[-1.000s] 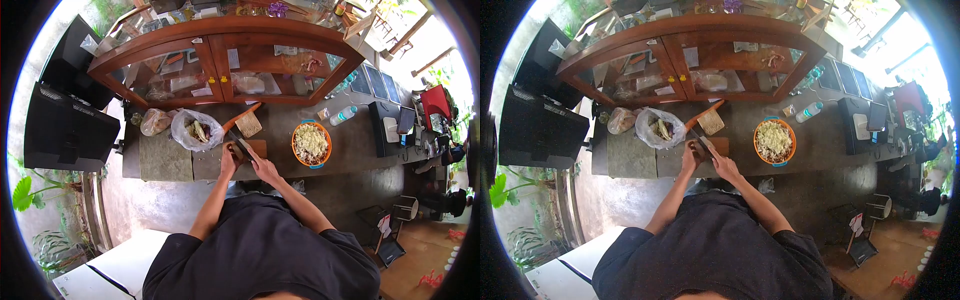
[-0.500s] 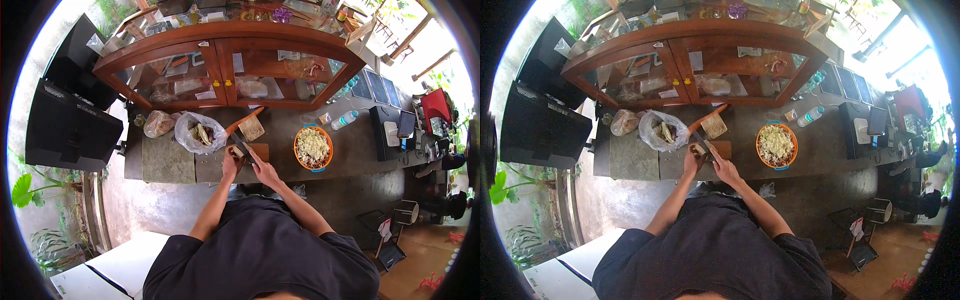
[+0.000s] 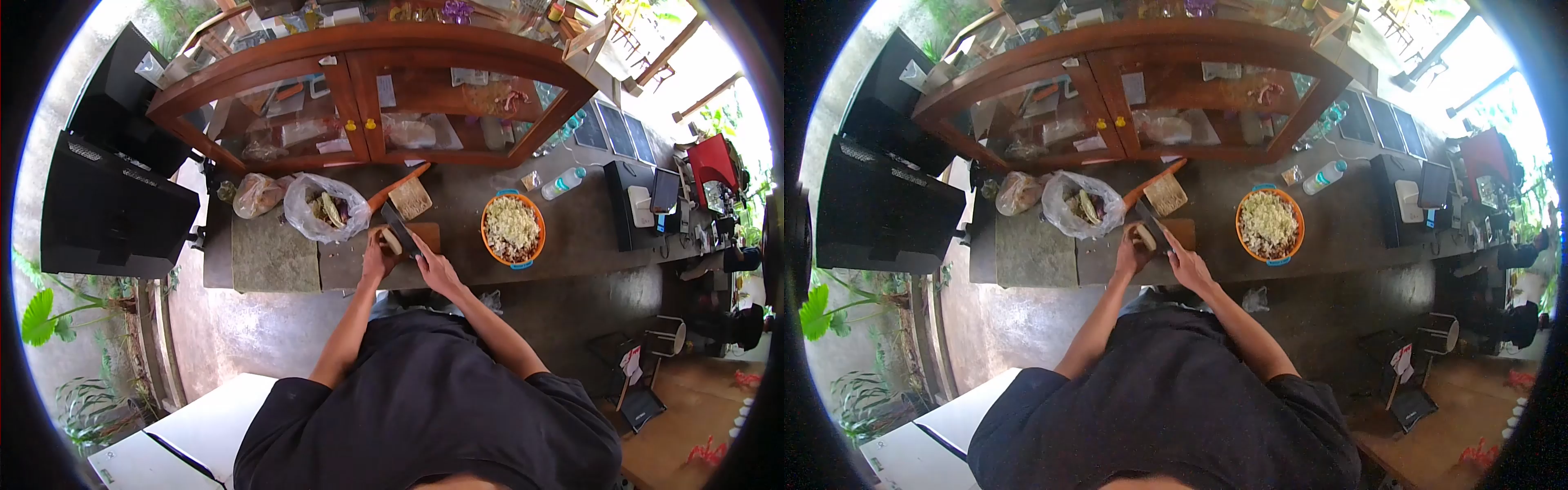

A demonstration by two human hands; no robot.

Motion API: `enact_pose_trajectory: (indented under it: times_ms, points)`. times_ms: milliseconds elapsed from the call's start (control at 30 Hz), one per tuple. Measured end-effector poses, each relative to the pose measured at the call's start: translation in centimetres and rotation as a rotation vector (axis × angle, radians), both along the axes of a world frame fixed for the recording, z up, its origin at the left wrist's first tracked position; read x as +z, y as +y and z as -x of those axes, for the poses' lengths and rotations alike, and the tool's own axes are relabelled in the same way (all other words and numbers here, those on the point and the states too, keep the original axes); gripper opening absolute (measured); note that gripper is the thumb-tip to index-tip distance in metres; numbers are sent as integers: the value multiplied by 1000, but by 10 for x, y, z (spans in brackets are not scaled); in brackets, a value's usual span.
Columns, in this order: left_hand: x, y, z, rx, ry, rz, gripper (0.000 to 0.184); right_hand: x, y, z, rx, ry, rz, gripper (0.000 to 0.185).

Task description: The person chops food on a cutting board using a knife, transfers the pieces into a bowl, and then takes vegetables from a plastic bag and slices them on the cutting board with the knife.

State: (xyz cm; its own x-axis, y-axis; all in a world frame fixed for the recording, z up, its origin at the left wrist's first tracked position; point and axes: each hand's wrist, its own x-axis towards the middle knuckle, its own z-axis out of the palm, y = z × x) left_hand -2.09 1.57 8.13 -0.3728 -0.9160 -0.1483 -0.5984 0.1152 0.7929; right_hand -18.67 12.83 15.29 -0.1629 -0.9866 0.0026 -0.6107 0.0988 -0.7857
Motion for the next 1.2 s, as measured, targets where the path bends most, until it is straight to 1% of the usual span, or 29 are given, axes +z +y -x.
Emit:
enact_pose_trajectory:
  times_ms: [33,67,100,167,233,267,300,367,400,467,500,567,600,667,700,767,867,933,967,1000,1033,1067,1133,1200]
  points:
    - [-6,0,-1,-2,-8,-12,94,-1,0,0,3,18,19,61]
    - [-9,-1,-3,-12,76,-34,94,-1,3,-1,14,5,65,62]
    - [-9,0,-6,-24,156,-58,94,-3,5,-2,9,-6,53,62]
    - [-9,-1,-12,-70,139,-51,91,-5,8,-1,35,53,-151,62]
    - [-30,-4,-12,-42,225,-89,94,-2,11,-3,46,50,-182,62]
    - [-42,-6,-12,-42,222,-93,94,-5,12,-5,57,61,-124,62]
    - [-57,-7,-12,51,437,-243,91,-6,14,-5,70,73,-65,62]
    - [-70,-9,-12,147,651,-394,89,-2,15,-6,74,78,-88,61]
    - [-65,-9,-12,113,592,-355,72,-3,16,-6,77,85,-108,61]
    - [-55,-4,-11,79,531,-319,55,-3,17,-5,80,94,-94,61]
    - [-18,3,-6,84,512,-329,50,-5,18,-5,83,105,-77,60]
    - [-7,6,-5,91,493,-339,45,0,18,-5,81,102,-113,60]
    - [-28,3,-8,46,449,-230,45,3,19,-5,79,98,-148,60]
    - [-63,-4,-9,3,405,-121,45,9,19,-5,81,103,-159,60]
    - [-67,-7,-7,92,530,-271,61,9,20,-4,79,107,-169,61]
    - [-76,-7,-8,183,651,-424,79,9,22,-4,87,128,-193,61]
    - [-45,-2,-6,199,582,-428,79,11,26,-2,98,150,-204,61]
    - [-26,3,-7,79,189,-19,80,12,28,-2,104,152,-191,61]
    - [-16,4,-5,80,188,-21,80,11,30,-2,106,165,-136,61]
    - [-6,4,-3,106,202,-77,81,10,32,-2,107,178,-81,61]
    - [1,4,-2,133,215,-134,82,9,32,-3,108,177,-83,61]
    - [8,4,-3,135,211,-137,82,7,32,-4,90,157,-70,61]
    - [19,3,-2,13,89,-91,85,5,33,-4,72,140,-56,60]
    - [26,3,-3,6,61,-80,86,3,34,-3,61,154,-57,60]
